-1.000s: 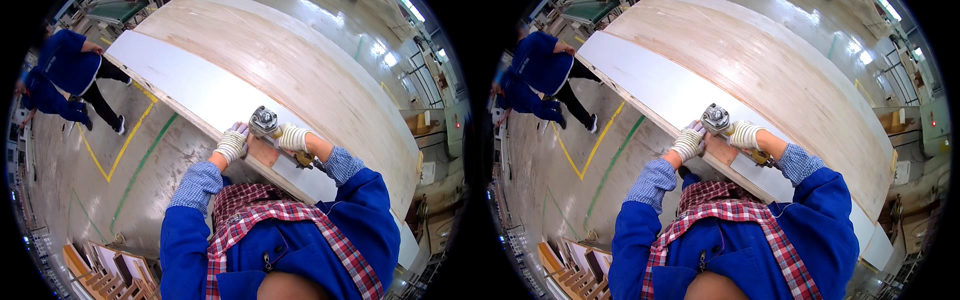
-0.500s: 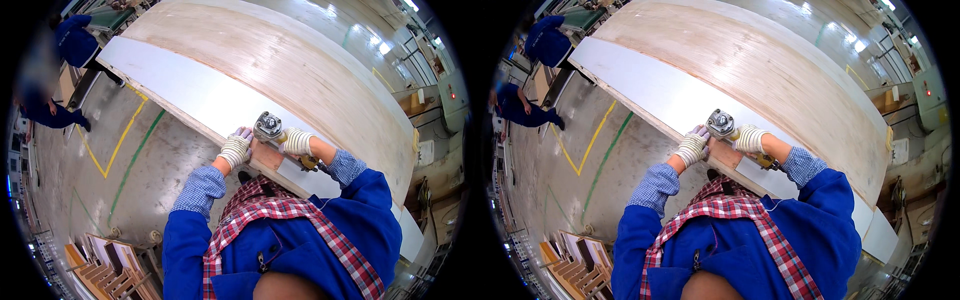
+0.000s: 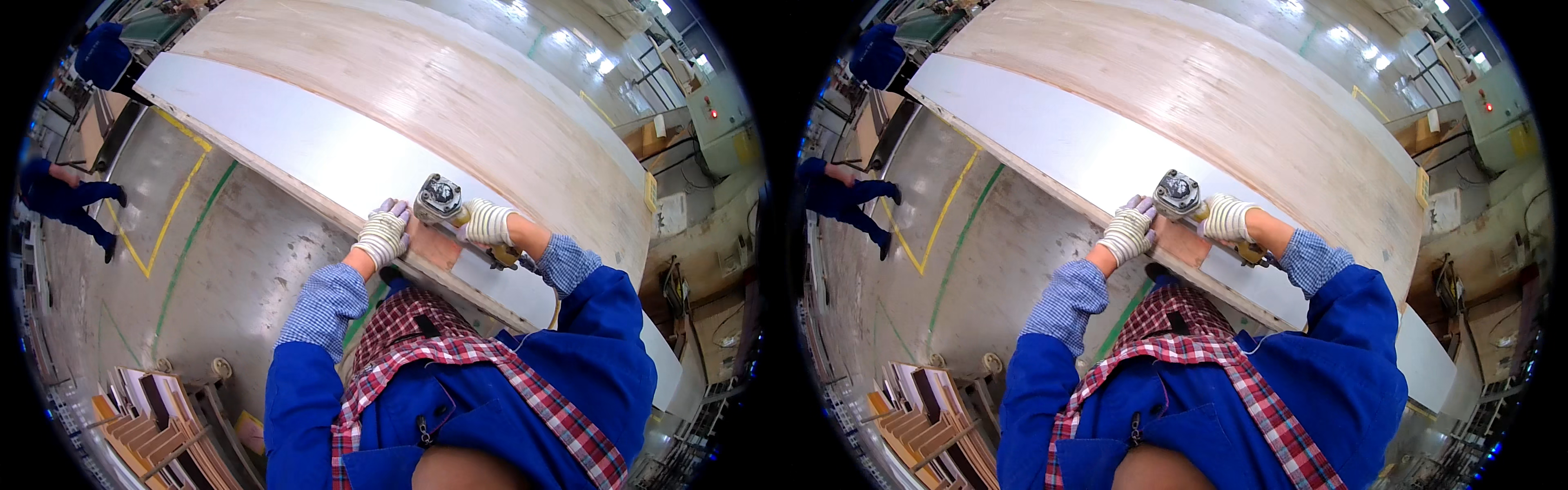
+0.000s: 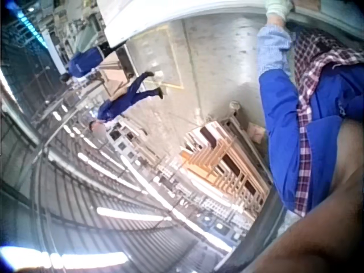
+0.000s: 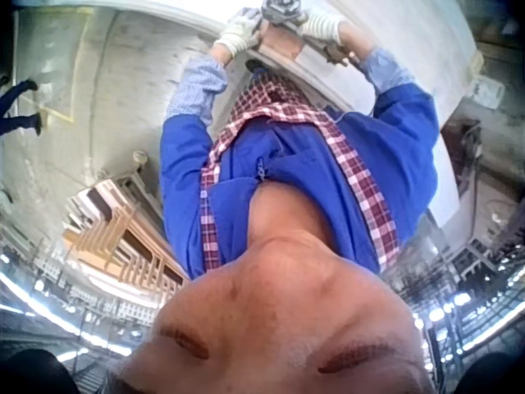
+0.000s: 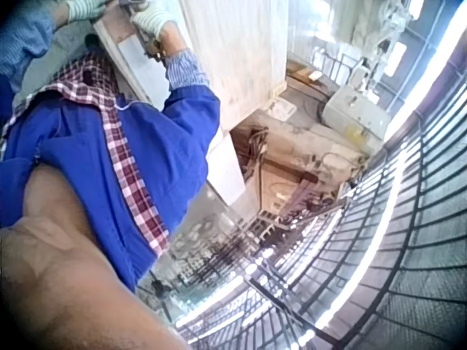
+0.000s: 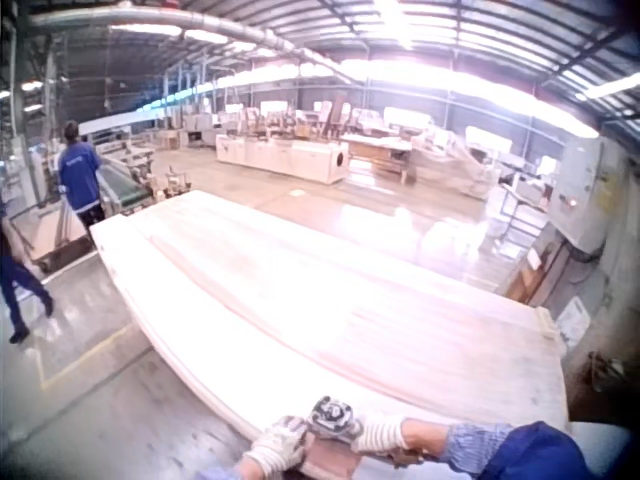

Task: The person aligns dark brown wooden strips on a large light-colored board and secures them using a pneumatic nail gun. They repeat this process for multiple strips, occasionally repositioning the pieces and retrieving additional strips from a nearby rack.

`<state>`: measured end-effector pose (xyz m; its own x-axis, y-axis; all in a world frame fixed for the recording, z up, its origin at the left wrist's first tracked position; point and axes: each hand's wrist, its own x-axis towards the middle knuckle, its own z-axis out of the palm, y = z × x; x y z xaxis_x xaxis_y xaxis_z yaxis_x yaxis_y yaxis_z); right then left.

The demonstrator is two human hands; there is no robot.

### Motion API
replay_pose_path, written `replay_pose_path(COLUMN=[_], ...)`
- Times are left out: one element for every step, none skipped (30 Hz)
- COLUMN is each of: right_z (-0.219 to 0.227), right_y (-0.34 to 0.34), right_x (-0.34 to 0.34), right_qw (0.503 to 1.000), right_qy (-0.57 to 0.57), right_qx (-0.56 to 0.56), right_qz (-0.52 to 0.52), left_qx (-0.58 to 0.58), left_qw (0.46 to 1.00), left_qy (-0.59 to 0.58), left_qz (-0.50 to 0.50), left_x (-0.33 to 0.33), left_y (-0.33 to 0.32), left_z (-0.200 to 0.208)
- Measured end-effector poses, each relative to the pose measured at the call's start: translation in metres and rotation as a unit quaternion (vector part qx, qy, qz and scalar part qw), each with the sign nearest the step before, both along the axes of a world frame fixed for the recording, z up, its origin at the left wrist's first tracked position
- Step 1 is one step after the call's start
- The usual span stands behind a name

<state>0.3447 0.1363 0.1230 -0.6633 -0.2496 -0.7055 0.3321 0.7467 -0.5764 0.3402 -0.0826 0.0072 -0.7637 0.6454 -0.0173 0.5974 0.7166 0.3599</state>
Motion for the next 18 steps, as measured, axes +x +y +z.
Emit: replay_pose_path(right_z=[-0.001, -0.003, -0.003, -0.005, -0.006, -0.007, -0.007, -0.007, -0.006, -0.005, -0.005, -0.005, -0.006, -0.007, -0.009, -0.010, -0.012, -0.013], right_y=[0.010, 0.022, 0.029, 0.039, 0.048, 0.057, 0.068, 0.078, 0.090, 0.103, 0.115, 0.126, 0.138, 0.150, 0.161, 0.173, 0.184, 0.193], right_x=[0.008, 0.018, 0.022, 0.030, 0.039, 0.047, 0.056, 0.065, 0.074, 0.085, 0.095, 0.105, 0.116, 0.128, 0.139, 0.151, 0.161, 0.168], right_qw=[1.000, 1.000, 1.000, 1.000, 1.000, 1.000, 1.000, 1.000, 1.000, 1.000, 1.000, 1.000, 1.000, 1.000, 1.000, 1.000, 0.999, 0.999], right_qy=[-0.003, -0.012, -0.011, -0.017, -0.016, -0.015, -0.018, -0.013, -0.010, -0.010, -0.007, 0.000, 0.004, 0.005, 0.011, 0.017, 0.022, 0.019], right_qx=[0.000, 0.006, 0.014, 0.004, -0.003, -0.010, -0.009, -0.012, -0.009, -0.002, -0.007, -0.014, -0.018, -0.019, -0.018, -0.022, -0.025, -0.026], right_qz=[0.006, 0.012, 0.016, 0.012, 0.006, 0.000, -0.005, 0.002, 0.010, 0.017, 0.007, 0.007, 0.006, 0.004, -0.001, 0.006, 0.010, 0.007], left_qx=[-0.002, 0.003, 0.012, 0.008, 0.010, 0.005, 0.001, 0.011, 0.013, 0.008, 0.019, 0.004, -0.012, -0.026, -0.028, -0.027, -0.030, -0.034], left_qw=[1.000, 1.000, 1.000, 1.000, 1.000, 1.000, 1.000, 1.000, 1.000, 1.000, 1.000, 1.000, 1.000, 0.999, 1.000, 1.000, 0.999, 0.999], left_qy=[-0.005, 0.001, 0.006, 0.000, 0.003, 0.003, -0.004, 0.002, 0.000, -0.010, -0.015, -0.019, -0.023, -0.024, -0.014, -0.014, -0.013, -0.012], left_qz=[0.004, 0.005, 0.005, 0.003, 0.002, 0.003, 0.003, -0.003, -0.006, -0.009, -0.014, -0.011, -0.008, -0.005, 0.001, 0.001, 0.003, 0.007], left_x=[0.009, 0.020, 0.024, 0.032, 0.041, 0.049, 0.056, 0.063, 0.072, 0.082, 0.091, 0.101, 0.111, 0.122, 0.134, 0.146, 0.157, 0.165], left_y=[0.009, 0.020, 0.027, 0.035, 0.046, 0.055, 0.065, 0.075, 0.086, 0.098, 0.108, 0.119, 0.130, 0.141, 0.153, 0.166, 0.177, 0.186], left_z=[0.000, 0.000, 0.001, 0.001, 0.001, 0.001, 0.001, 0.001, 0.001, 0.001, 0.000, 0.000, 0.000, 0.000, 0.000, -0.001, -0.001, 0.000])
